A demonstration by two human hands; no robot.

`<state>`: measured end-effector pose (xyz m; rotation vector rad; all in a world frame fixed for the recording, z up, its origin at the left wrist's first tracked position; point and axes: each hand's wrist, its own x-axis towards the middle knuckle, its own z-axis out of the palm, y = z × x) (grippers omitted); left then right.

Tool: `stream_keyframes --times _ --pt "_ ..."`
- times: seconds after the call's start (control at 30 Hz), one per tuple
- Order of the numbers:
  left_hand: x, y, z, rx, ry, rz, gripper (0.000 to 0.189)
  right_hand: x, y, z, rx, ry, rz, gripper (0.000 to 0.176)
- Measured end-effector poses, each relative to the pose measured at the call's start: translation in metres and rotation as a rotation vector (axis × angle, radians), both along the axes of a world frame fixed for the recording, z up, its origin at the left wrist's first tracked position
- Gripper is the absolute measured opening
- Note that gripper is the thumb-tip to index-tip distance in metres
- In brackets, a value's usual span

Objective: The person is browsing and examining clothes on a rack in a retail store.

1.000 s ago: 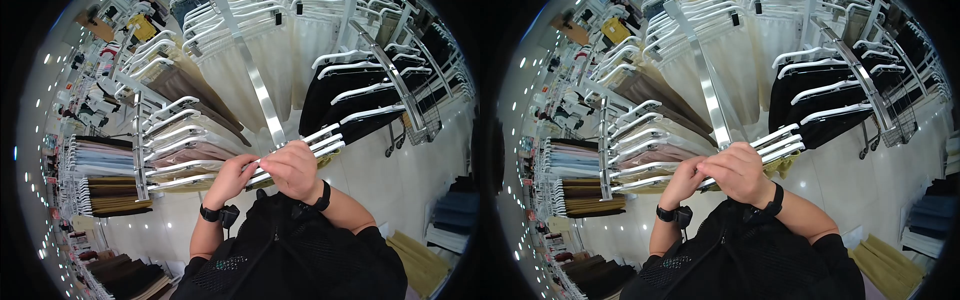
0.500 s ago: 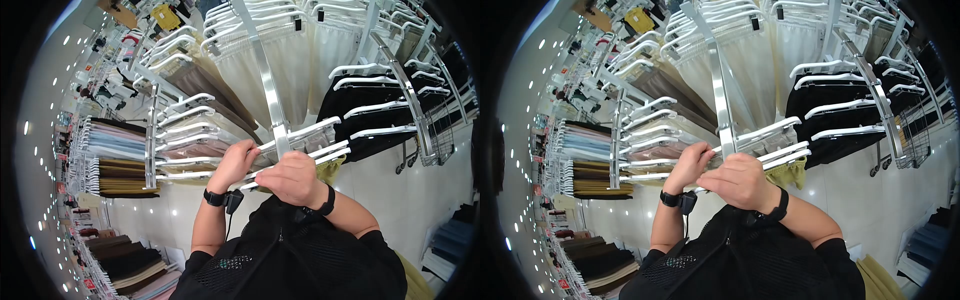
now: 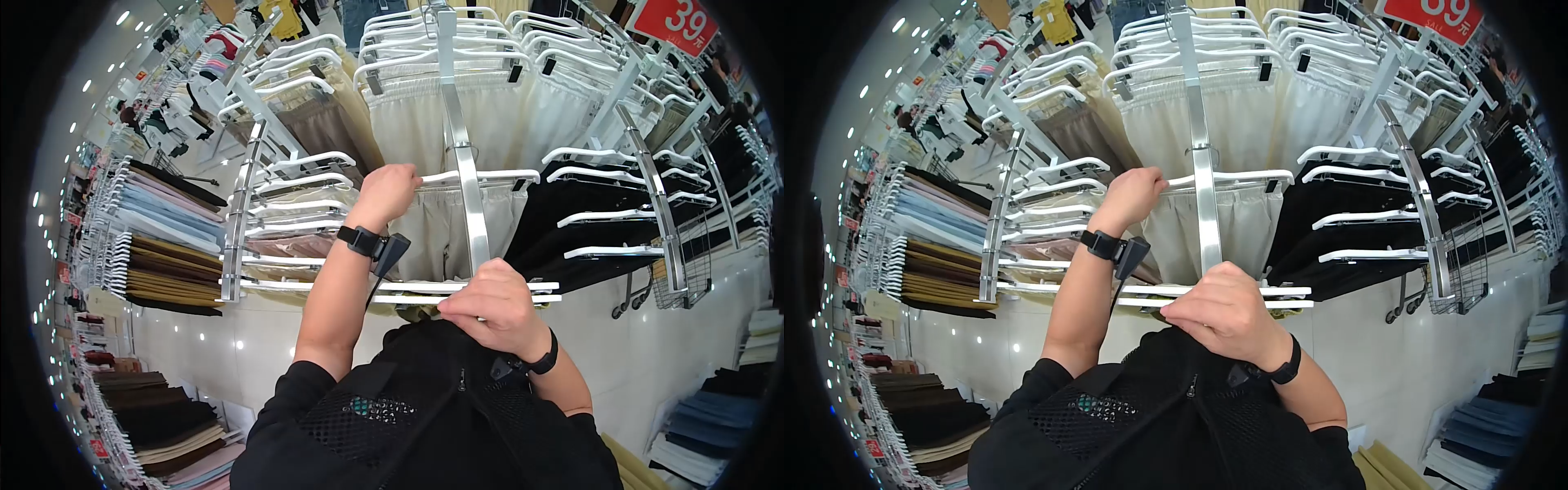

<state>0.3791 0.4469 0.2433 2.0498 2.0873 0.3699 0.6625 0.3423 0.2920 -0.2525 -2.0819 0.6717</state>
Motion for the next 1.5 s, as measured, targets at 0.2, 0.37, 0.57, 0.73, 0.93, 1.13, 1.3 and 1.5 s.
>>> stream_keyframes --times 0.2,0.37,0.57,0.73,0.93,1.13,1.3,1.5 --pt "-0.014 0.036 -0.012 0.023 0.032 -0.013 0.033 0.001 -0.005 0.002 -0.024 -0.017 -0.035 0.019" --pt "-0.018 0.059 -0.020 0.058 0.004 0.047 0.031 -0.001 -0.005 0.003 -0.034 -0.027 -0.053 0.022" --pt "-0.008 0.051 -0.014 0.121 -0.119 0.026 0.025 -0.002 -0.008 0.001 -0.060 -0.013 -0.062 0.022" --pt "0.002 -0.021 0.025 0.336 -0.252 -0.142 0.038 -0.001 -0.009 0.000 -0.066 -0.031 -0.068 0.024" --pt "-0.007 -0.116 0.016 -0.025 -0.554 -0.481 0.044 -0.003 -0.005 0.001 -0.047 -0.044 -0.053 0.024" --pt "-0.007 -0.166 -0.002 -0.432 -0.784 -0.323 0.038 -0.005 -0.004 0.001 0.008 -0.046 -0.082 0.023" --pt "0.001 -0.159 -0.009 -0.358 -0.741 -0.476 0.030 -0.006 -0.002 0.000 0.012 -0.043 -0.059 0.024" --pt "0.013 -0.141 -0.003 -0.147 -0.459 -0.433 0.024 -0.002 -0.005 -0.008 0.048 -0.012 -0.129 0.031"
